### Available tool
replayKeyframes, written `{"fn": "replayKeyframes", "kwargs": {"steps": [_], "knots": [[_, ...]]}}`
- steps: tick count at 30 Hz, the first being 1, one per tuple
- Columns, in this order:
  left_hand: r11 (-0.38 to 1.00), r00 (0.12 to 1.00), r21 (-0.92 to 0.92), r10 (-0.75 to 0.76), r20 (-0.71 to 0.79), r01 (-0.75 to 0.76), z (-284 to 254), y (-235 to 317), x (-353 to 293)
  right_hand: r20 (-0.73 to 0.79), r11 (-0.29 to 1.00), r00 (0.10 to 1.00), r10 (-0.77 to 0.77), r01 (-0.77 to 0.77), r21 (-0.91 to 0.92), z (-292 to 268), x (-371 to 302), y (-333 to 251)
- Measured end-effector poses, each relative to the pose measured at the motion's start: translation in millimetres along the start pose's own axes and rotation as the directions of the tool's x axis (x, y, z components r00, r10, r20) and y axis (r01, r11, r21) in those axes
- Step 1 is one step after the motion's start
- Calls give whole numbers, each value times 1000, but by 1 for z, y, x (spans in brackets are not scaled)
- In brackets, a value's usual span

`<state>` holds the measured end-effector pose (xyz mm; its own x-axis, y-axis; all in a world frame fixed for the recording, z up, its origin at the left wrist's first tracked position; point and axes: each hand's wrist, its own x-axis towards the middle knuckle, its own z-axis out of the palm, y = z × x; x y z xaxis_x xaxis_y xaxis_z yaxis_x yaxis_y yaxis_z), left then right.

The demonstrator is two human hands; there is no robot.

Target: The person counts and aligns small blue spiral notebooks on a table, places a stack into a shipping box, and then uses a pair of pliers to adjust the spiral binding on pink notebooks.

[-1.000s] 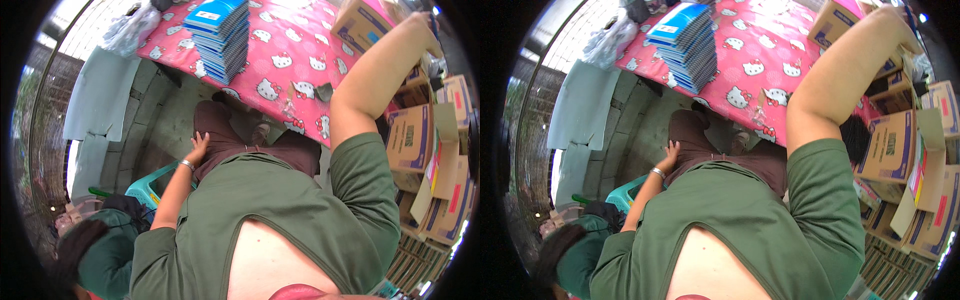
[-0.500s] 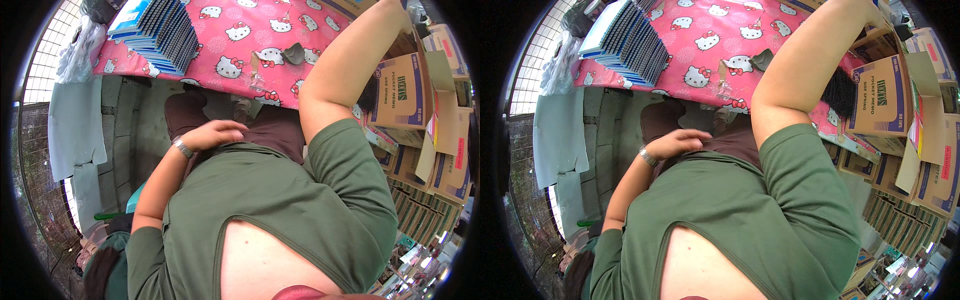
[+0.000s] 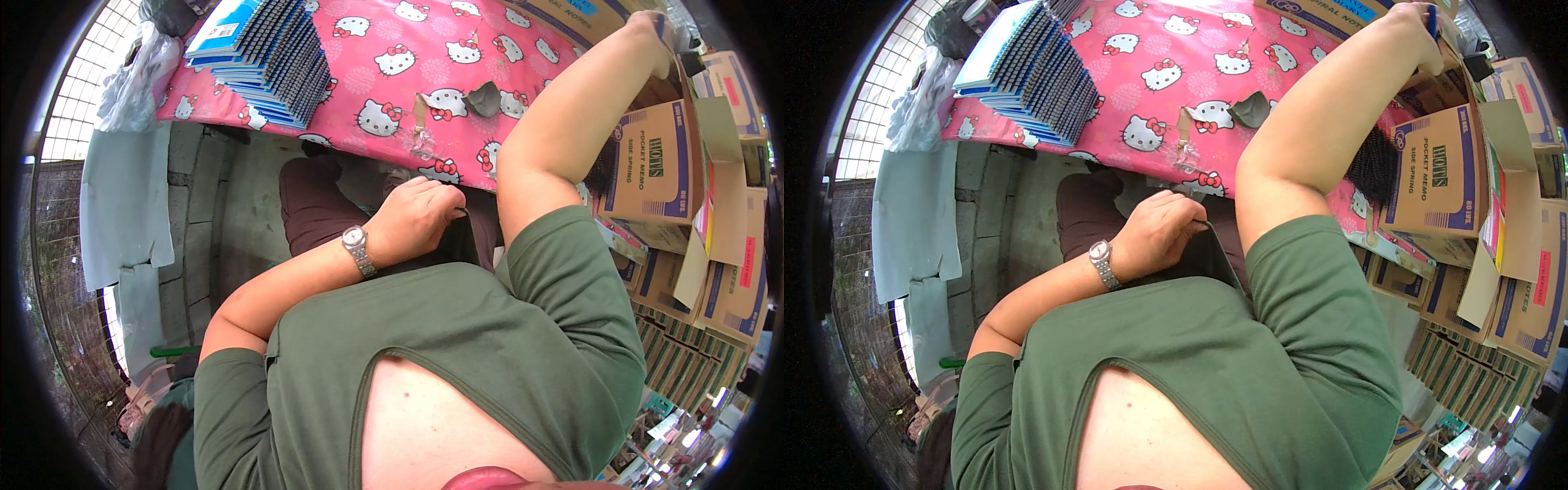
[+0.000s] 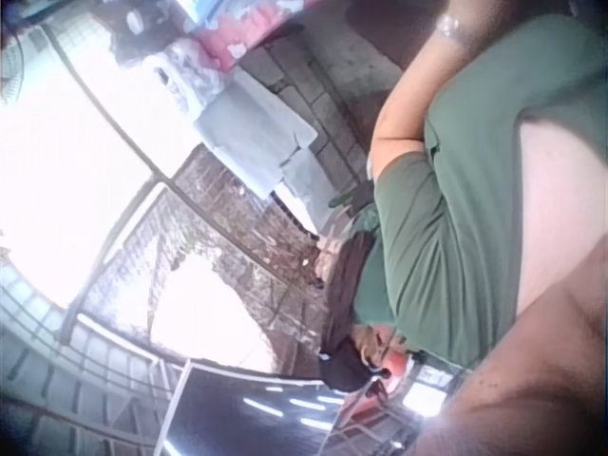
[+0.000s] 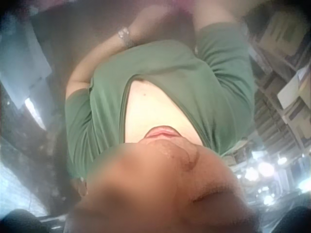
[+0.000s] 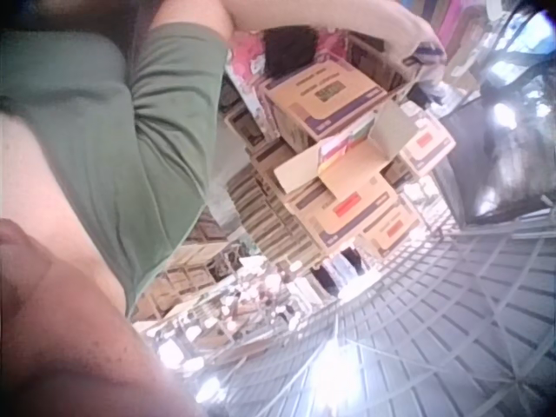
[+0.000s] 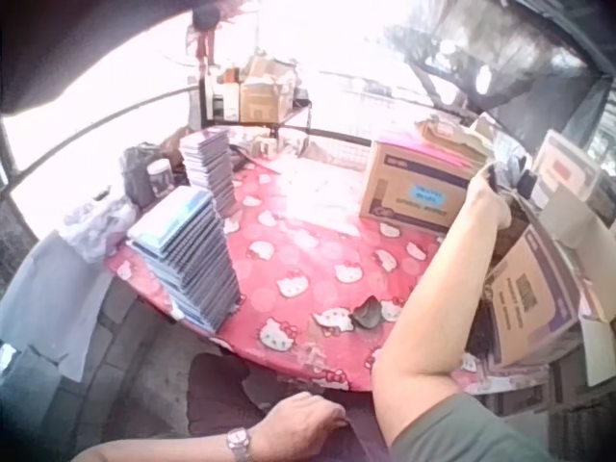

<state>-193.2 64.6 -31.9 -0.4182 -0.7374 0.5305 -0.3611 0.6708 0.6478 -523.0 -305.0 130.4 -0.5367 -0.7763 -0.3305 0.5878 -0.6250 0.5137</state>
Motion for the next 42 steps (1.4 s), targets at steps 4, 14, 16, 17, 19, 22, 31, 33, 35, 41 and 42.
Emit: {"fn": "replayKeyframes", "kwargs": {"steps": [4, 14, 16, 17, 19, 22, 31, 33, 35, 41, 42], "knots": [[982, 976, 142, 146, -161, -123, -6, 0, -3, -26, 998, 999, 42, -43, -36, -48, -11, -7], [890, 916, 352, 365, -168, -290, 7, -5, -28, -165, 984, 986, 12, -41, -175, -180, -30, -8], [867, 893, 410, 395, -216, -284, 9, -12, -31, -189, 987, 982, 0, -31, -157, -180, -34, -5], [849, 877, 454, 412, -249, -270, 11, -15, -32, -195, 989, 981, 0, -29, -146, -178, -36, -3], [814, 839, 536, 442, -318, -226, 16, -23, -33, -206, 993, 979, -5, -21, -120, -170, -41, 1], [811, 889, 569, 352, -294, -133, 17, -29, -31, -210, 997, 978, -11, -4, -71, -147, -45, 6], [861, 907, 490, 309, -285, -140, 11, -14, -30, -147, 988, 977, 153, -156, -9, -133, -84, 12], [853, 916, 502, 307, -257, -145, 12, -15, -34, -107, 970, 966, 234, -240, -45, -143, -104, 4], [868, 975, 478, 202, -91, -135, 7, -18, -34, -53, 939, 947, 315, -320, -127, -158, -125, -11], [905, 715, 108, -395, 577, 412, 6, -45, -67, -132, 681, 827, 546, -530, -504, -232, -182, -92], [862, 666, 59, -432, 608, 504, 4, -44, -66, -136, 669, 817, 561, -544, -506, -240, -186, -112]]}}
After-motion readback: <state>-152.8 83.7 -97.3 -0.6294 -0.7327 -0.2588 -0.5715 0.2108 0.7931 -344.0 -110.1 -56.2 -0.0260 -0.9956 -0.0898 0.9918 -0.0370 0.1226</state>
